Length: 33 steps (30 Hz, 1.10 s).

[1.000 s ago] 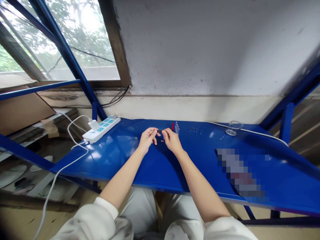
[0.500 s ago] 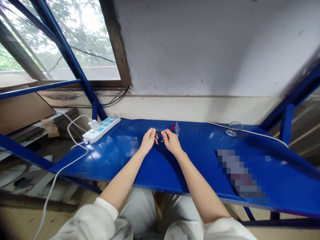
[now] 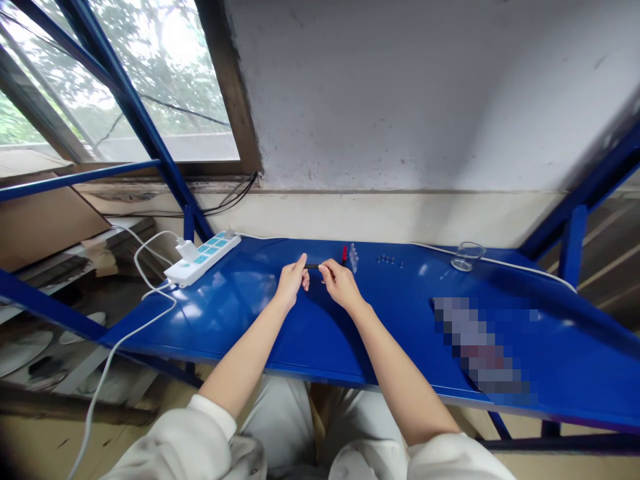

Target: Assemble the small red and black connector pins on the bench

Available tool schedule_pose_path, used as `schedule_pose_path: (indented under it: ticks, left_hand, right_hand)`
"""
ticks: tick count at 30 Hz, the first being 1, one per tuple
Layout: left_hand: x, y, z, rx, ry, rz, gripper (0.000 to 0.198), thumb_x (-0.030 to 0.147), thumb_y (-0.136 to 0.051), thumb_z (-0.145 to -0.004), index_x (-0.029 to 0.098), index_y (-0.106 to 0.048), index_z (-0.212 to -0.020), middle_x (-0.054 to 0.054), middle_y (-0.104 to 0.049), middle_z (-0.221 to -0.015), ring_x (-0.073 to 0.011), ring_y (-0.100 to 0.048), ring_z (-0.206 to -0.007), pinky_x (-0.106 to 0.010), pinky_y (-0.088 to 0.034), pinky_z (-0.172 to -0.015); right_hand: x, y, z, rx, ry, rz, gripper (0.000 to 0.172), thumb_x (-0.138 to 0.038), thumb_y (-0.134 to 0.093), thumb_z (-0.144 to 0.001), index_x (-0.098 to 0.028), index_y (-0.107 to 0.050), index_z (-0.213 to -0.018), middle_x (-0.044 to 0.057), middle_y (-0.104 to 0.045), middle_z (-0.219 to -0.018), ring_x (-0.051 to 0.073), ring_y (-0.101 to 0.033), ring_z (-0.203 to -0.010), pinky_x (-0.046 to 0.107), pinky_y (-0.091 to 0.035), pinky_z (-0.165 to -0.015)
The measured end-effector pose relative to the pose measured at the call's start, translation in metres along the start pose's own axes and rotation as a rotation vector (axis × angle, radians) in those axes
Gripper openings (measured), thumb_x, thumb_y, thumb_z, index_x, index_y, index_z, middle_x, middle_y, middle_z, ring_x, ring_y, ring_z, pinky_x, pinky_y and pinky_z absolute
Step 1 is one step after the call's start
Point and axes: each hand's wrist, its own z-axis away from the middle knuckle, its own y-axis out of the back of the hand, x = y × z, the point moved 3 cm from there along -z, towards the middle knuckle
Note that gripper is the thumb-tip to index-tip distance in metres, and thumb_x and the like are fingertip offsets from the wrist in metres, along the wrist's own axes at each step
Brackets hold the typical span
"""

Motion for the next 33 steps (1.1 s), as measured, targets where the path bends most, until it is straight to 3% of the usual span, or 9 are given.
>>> schedule_pose_path:
  ticks: [5, 11, 14, 18, 33]
  left_hand:
    - [0.000, 0.001, -0.002, -0.014, -0.012, 0.036, 0.045, 0.055, -0.049, -0.073, 0.014, -0.048, -0.055, 0.003, -0.044, -0.041, -0.0055, -0.040, -0.032, -0.019, -0.031, -0.037]
    - [0.003, 0.001, -0.005, -0.103, -0.116, 0.112, 0.030, 0.039, -0.058, -0.071, 0.015, -0.055, -0.087, 0.000, -0.058, -0.067, -0.0044, -0.047, -0.038, -0.017, -0.030, -0.037]
    - [0.004, -0.001, -0.004, -0.173, -0.115, 0.100, 0.028, 0.035, -0.059, -0.070, 0.015, -0.054, -0.090, -0.003, -0.061, -0.077, -0.0046, -0.050, -0.041, -0.017, -0.031, -0.038]
    - [0.004, -0.005, -0.001, -0.247, -0.114, 0.047, 0.027, 0.033, -0.059, -0.070, 0.014, -0.055, -0.090, -0.004, -0.062, -0.080, -0.0046, -0.051, -0.040, -0.017, -0.032, -0.039]
    - [-0.002, -0.005, -0.004, -0.214, -0.156, 0.008, 0.031, 0.040, -0.054, -0.075, 0.014, -0.054, -0.092, 0.002, -0.055, -0.065, -0.0047, -0.050, -0.039, -0.017, -0.033, -0.039]
  right_hand:
    - [0.006, 0.001, -0.001, -0.033, 0.002, -0.029, 0.023, -0.039, -0.036, -0.085, -0.020, -0.049, -0.085, -0.002, -0.048, -0.061, 0.010, -0.047, -0.050, 0.022, -0.044, -0.053]
    - [0.012, 0.005, -0.002, 0.018, -0.052, -0.129, 0.038, -0.041, -0.041, -0.082, -0.022, -0.037, -0.114, 0.004, -0.055, -0.089, 0.008, -0.048, -0.051, 0.023, -0.044, -0.048]
    - [0.010, 0.008, -0.001, 0.049, -0.097, -0.048, 0.030, -0.044, -0.036, -0.084, -0.019, -0.049, -0.095, 0.002, -0.056, -0.073, 0.010, -0.049, -0.051, 0.023, -0.041, -0.049]
    - [0.007, 0.011, -0.002, 0.079, -0.108, 0.110, 0.040, -0.046, -0.031, -0.086, -0.019, -0.047, -0.062, 0.000, -0.051, -0.053, 0.012, -0.049, -0.050, 0.023, -0.036, -0.052]
    - [0.005, 0.009, -0.002, 0.113, -0.019, 0.147, 0.042, -0.048, -0.027, -0.087, -0.020, -0.046, -0.062, 0.000, -0.050, -0.053, 0.012, -0.046, -0.048, 0.023, -0.032, -0.051]
